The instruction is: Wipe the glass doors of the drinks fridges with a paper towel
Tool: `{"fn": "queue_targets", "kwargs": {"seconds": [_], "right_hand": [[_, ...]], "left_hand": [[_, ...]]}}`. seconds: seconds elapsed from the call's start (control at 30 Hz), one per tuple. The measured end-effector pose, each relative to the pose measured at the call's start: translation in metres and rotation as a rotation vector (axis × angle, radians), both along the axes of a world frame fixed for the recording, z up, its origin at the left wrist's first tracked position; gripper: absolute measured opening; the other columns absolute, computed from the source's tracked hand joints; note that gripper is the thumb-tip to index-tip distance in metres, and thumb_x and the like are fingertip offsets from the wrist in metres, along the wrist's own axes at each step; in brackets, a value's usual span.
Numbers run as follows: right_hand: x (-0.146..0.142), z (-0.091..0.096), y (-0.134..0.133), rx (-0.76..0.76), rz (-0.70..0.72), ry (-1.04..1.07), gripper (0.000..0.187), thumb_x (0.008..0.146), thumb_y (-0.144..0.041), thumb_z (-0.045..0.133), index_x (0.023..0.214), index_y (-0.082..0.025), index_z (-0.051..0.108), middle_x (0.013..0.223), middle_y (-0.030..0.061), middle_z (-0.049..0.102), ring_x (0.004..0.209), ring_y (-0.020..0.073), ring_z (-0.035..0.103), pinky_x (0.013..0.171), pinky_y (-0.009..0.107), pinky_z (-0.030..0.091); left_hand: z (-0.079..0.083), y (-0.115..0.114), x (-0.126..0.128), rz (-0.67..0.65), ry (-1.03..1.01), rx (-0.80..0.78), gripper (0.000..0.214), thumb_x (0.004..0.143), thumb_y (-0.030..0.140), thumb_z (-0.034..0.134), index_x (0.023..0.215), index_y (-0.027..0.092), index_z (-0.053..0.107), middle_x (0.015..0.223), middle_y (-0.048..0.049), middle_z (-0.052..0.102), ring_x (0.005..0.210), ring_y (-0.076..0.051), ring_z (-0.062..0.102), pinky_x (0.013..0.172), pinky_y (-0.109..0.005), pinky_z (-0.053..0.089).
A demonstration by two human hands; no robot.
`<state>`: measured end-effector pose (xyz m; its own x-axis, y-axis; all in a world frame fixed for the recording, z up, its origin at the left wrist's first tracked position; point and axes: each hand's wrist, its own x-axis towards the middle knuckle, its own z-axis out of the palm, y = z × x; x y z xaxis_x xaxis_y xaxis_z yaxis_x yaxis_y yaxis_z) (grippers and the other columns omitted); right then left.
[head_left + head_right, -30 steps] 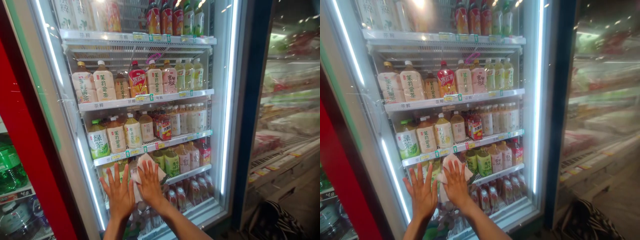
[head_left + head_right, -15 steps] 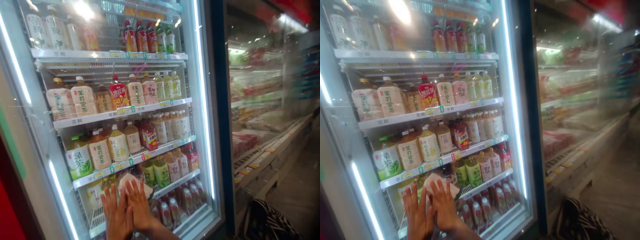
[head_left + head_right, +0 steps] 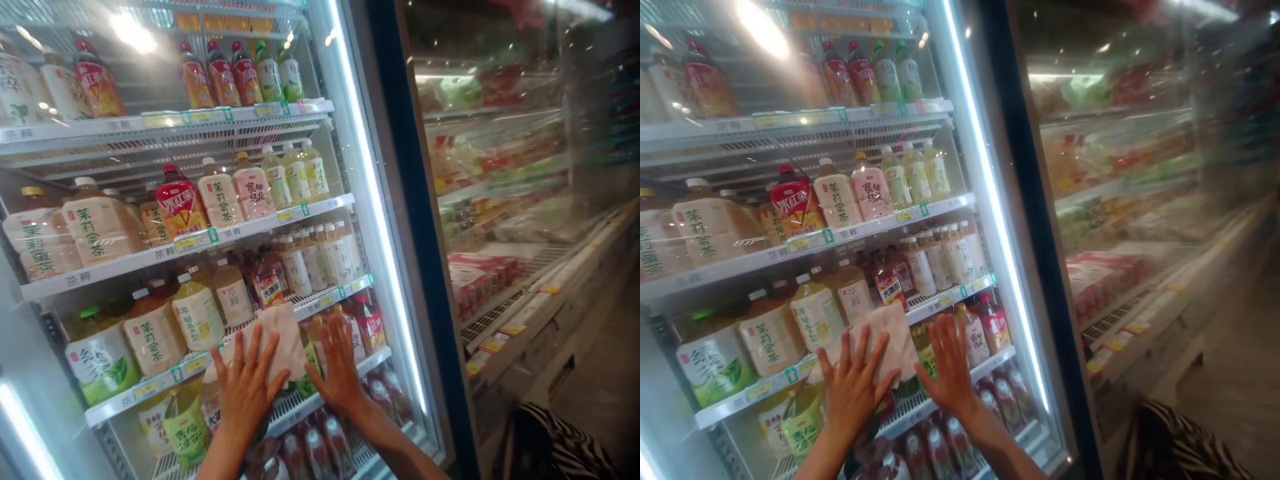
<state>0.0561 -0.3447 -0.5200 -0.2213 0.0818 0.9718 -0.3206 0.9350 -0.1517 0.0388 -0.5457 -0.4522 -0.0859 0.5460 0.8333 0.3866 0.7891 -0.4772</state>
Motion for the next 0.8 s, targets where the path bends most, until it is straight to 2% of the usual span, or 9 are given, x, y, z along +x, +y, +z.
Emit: {"fn": "queue_targets", "kwargs": {"seconds": [0.07, 0.13, 0.3, 0.43, 0.53, 0.6, 0.7, 0.77, 0.8], "right_hand": [[-0.005, -0.003, 0.027, -0.103, -0.081, -0.029, 0.076, 0.103, -0.030, 0.045, 0.165, -0.026, 0.002, 0.173, 0.0094, -0.001, 0.159, 0.0358, 0.000, 0.123, 0.071, 0.014], [-0.014, -0.004, 0.039, -0.155, -0.108, -0.039, 0.072, 0.104, -0.030, 0.042, 0.165, -0.028, 0.003, 0.173, 0.0084, -0.003, 0.159, 0.0371, -0.001, 0.122, 0.073, 0.016], [-0.030, -0.004, 0.039, -0.155, -0.124, 0.046, 0.070, 0.104, -0.036, 0.041, 0.165, -0.025, 0.007, 0.173, 0.0082, 0.001, 0.159, 0.0390, 0.002, 0.122, 0.075, 0.010], [-0.031, -0.005, 0.039, -0.147, -0.119, 0.084, 0.071, 0.103, -0.036, 0.042, 0.165, -0.025, 0.008, 0.173, 0.0084, 0.003, 0.159, 0.0397, 0.004, 0.122, 0.074, 0.011], [-0.031, -0.006, 0.040, -0.150, -0.121, 0.087, 0.074, 0.102, -0.035, 0.044, 0.165, -0.026, 0.008, 0.173, 0.0084, 0.003, 0.158, 0.0400, 0.005, 0.121, 0.075, 0.012], [-0.032, -0.006, 0.041, -0.151, -0.121, 0.088, 0.074, 0.101, -0.034, 0.045, 0.165, -0.027, 0.008, 0.173, 0.0085, 0.004, 0.158, 0.0401, 0.006, 0.121, 0.076, 0.013], [-0.033, -0.007, 0.041, -0.150, -0.119, 0.098, 0.074, 0.101, -0.034, 0.046, 0.165, -0.027, 0.010, 0.173, 0.0092, 0.005, 0.158, 0.0404, 0.008, 0.121, 0.076, 0.014], [-0.033, -0.008, 0.040, -0.153, -0.122, 0.102, 0.073, 0.101, -0.034, 0.046, 0.165, -0.028, 0.011, 0.173, 0.0090, 0.006, 0.158, 0.0401, 0.009, 0.121, 0.075, 0.014], [-0.033, -0.008, 0.040, -0.157, -0.125, 0.102, 0.073, 0.101, -0.034, 0.046, 0.165, -0.028, 0.011, 0.173, 0.0087, 0.007, 0.158, 0.0399, 0.009, 0.121, 0.074, 0.014]], "left_hand": [[0.003, 0.003, -0.002, -0.029, 0.050, -0.170, 0.073, 0.093, 0.057, 0.057, 0.156, 0.027, 0.036, 0.163, -0.0012, 0.034, 0.160, -0.025, 0.002, 0.129, -0.062, -0.006], [0.017, -0.011, -0.005, -0.043, 0.069, -0.254, 0.073, 0.095, 0.057, 0.053, 0.157, 0.024, 0.032, 0.162, 0.0001, 0.037, 0.159, -0.019, 0.002, 0.131, -0.054, -0.006], [0.068, -0.057, -0.007, 0.005, 0.085, -0.074, 0.076, 0.095, 0.030, 0.057, 0.160, 0.013, 0.022, 0.168, -0.0114, 0.020, 0.159, -0.025, 0.001, 0.131, -0.054, -0.002], [0.061, -0.051, -0.007, -0.167, -0.005, -0.319, 0.072, 0.093, 0.014, 0.051, 0.159, 0.017, 0.024, 0.170, -0.0116, 0.015, 0.157, -0.027, 0.018, 0.129, -0.045, 0.021], [0.057, -0.044, -0.006, -0.144, 0.001, -0.575, 0.067, 0.094, 0.032, 0.058, 0.156, 0.030, 0.035, 0.170, -0.0049, 0.022, 0.157, -0.029, 0.021, 0.130, -0.045, 0.015], [0.075, -0.041, -0.007, -0.111, 0.034, -0.651, 0.069, 0.092, 0.052, 0.060, 0.154, 0.036, 0.038, 0.169, -0.0005, 0.025, 0.158, -0.029, 0.017, 0.131, -0.045, 0.010], [0.109, -0.030, -0.009, -0.051, 0.048, -0.386, 0.077, 0.087, 0.066, 0.059, 0.155, 0.036, 0.038, 0.171, -0.0026, 0.018, 0.159, -0.031, 0.009, 0.131, -0.050, 0.006], [0.110, -0.020, -0.009, -0.037, 0.035, -0.248, 0.079, 0.086, 0.067, 0.061, 0.155, 0.036, 0.037, 0.172, -0.0044, 0.013, 0.159, -0.034, 0.005, 0.130, -0.053, 0.005], [0.102, -0.016, -0.008, -0.050, 0.035, -0.287, 0.079, 0.086, 0.066, 0.061, 0.155, 0.036, 0.037, 0.172, -0.0043, 0.013, 0.159, -0.034, 0.005, 0.130, -0.054, 0.004]]}}
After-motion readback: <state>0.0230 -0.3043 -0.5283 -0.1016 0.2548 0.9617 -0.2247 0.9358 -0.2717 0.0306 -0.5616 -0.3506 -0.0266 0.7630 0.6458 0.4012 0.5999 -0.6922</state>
